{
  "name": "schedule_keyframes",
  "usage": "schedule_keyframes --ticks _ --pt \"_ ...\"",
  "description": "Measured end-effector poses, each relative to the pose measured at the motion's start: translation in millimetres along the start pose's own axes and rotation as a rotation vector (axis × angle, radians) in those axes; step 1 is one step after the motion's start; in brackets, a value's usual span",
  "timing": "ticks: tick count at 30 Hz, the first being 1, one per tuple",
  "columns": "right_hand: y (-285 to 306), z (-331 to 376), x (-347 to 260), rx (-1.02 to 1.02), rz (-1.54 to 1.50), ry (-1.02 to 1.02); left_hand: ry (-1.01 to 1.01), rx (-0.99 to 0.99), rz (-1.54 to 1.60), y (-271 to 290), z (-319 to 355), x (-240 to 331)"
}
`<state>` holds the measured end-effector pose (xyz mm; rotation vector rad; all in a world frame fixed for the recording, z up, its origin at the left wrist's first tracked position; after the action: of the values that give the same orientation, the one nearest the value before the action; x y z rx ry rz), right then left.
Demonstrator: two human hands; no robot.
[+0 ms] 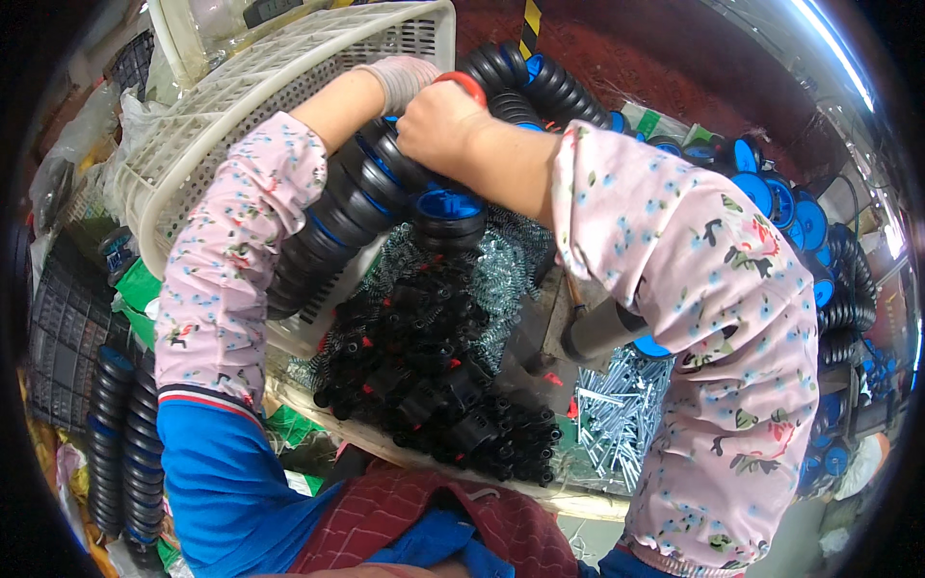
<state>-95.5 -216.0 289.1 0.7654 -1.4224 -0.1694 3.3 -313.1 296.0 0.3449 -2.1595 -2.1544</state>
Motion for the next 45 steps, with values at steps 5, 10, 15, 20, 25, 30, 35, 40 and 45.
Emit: schedule_keyframes --ticks 5,10,15,20,25,30,35,40,45 --pt "3 43 48 -0.018 -0.022 -0.218 0.021 -0.050 -0.531 -43 18 -12" --pt "66 108 71 0.093 -0.146 -0.406 0.013 0.045 -0.412 -22 125 51" --pt "70 219 81 0.208 -0.526 -0.708 -0.363 0.603 -0.320 -59 284 172" --pt "70 303 56 0.345 -0.819 -0.738 0.065 0.456 -0.036 -120 477 121" --pt "111 293 11 0.548 -0.743 -0.779 1.040 0.162 -0.165 -169 729 -11" --pt "9 375 36 0.351 -0.632 -1.311 1.595 0.814 -0.362 -153 960 -96" --pt "-8 383 18 0.410 -0.522 -1.373 2.118 0.609 -0.316 -183 1047 -169" --pt "60 402 -4 0.424 -0.447 -1.483 2.012 0.664 -0.205 -206 999 -210" --pt "42 431 -37 0.672 -0.739 -1.700 1.911 0.193 -0.388 -232 1109 -292"
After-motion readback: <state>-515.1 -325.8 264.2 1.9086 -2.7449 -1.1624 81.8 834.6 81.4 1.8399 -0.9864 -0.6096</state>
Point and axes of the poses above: each hand's wrist, its own z-axis away from the middle knuckle, its own y-axis out of the back of the hand, x = y × z, the point moved 9 cm from there along -z, towards the middle knuckle, and after that the axes turned 2 degrees about z, right-handed, at the moved point
